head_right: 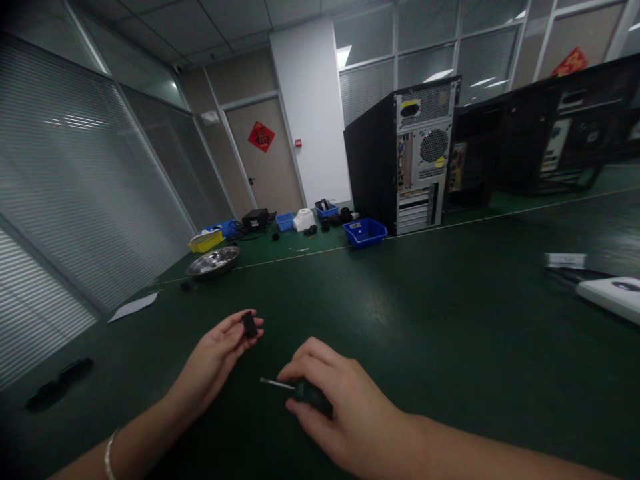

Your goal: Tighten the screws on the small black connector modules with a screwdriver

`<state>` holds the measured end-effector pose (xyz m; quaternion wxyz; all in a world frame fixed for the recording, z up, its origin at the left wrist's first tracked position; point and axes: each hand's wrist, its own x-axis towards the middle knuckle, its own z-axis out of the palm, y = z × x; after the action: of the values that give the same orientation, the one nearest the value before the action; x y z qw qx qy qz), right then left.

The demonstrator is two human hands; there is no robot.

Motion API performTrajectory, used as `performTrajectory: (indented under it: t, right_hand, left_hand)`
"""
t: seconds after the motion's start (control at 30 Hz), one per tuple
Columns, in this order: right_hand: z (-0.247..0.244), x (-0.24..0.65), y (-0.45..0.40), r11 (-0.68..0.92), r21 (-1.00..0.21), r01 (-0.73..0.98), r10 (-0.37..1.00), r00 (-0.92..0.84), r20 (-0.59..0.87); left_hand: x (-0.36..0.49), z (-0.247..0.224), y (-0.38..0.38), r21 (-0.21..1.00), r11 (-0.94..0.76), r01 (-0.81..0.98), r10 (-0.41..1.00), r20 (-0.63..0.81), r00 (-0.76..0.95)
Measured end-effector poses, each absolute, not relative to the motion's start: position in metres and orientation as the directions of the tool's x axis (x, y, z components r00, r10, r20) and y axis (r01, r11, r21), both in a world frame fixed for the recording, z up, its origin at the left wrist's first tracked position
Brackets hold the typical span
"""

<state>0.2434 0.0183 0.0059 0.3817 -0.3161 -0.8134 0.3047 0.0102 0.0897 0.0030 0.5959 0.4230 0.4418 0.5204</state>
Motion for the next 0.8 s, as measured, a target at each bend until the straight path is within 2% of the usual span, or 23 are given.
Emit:
performTrajectory:
  t: [0.07,0.13,0.37,0.47,0.6,0.8]
  right_hand:
    - [0.006,0.244,0.018,0.613,-0.736,0.288,0.745,-0.521,0.416]
    - [0.005,0.244,0.018,0.613,-0.736,0.289,0.743,-0.528,0.411]
    - [0.003,0.244,0.019,0.611,-0.746,0.265,0.739,-0.529,0.418]
    - [0.003,0.244,0.020,0.605,-0.754,0.257,0.742,-0.525,0.416]
    - [0.004,0.244,0.022,0.574,-0.774,0.266,0.771,-0.492,0.403]
    - [0.009,0.244,0.021,0.529,-0.793,0.304,0.808,-0.467,0.360]
  left_hand:
    - [0.003,0.004,0.100,0.954,0.078,-0.289,0.993,-0.100,-0.064]
    - [-0.001,0.006,0.106,0.950,0.044,-0.309,0.990,-0.084,-0.117]
    - [0.004,0.012,0.100,0.941,0.003,-0.339,0.996,-0.032,-0.081]
    - [0.007,0.011,0.094,0.955,0.011,-0.295,1.000,-0.012,-0.003]
    - [0.012,0.006,0.081,0.995,0.016,-0.095,0.981,0.003,0.192]
    - [0.015,0.005,0.066,0.972,-0.138,0.191,0.918,0.053,0.393]
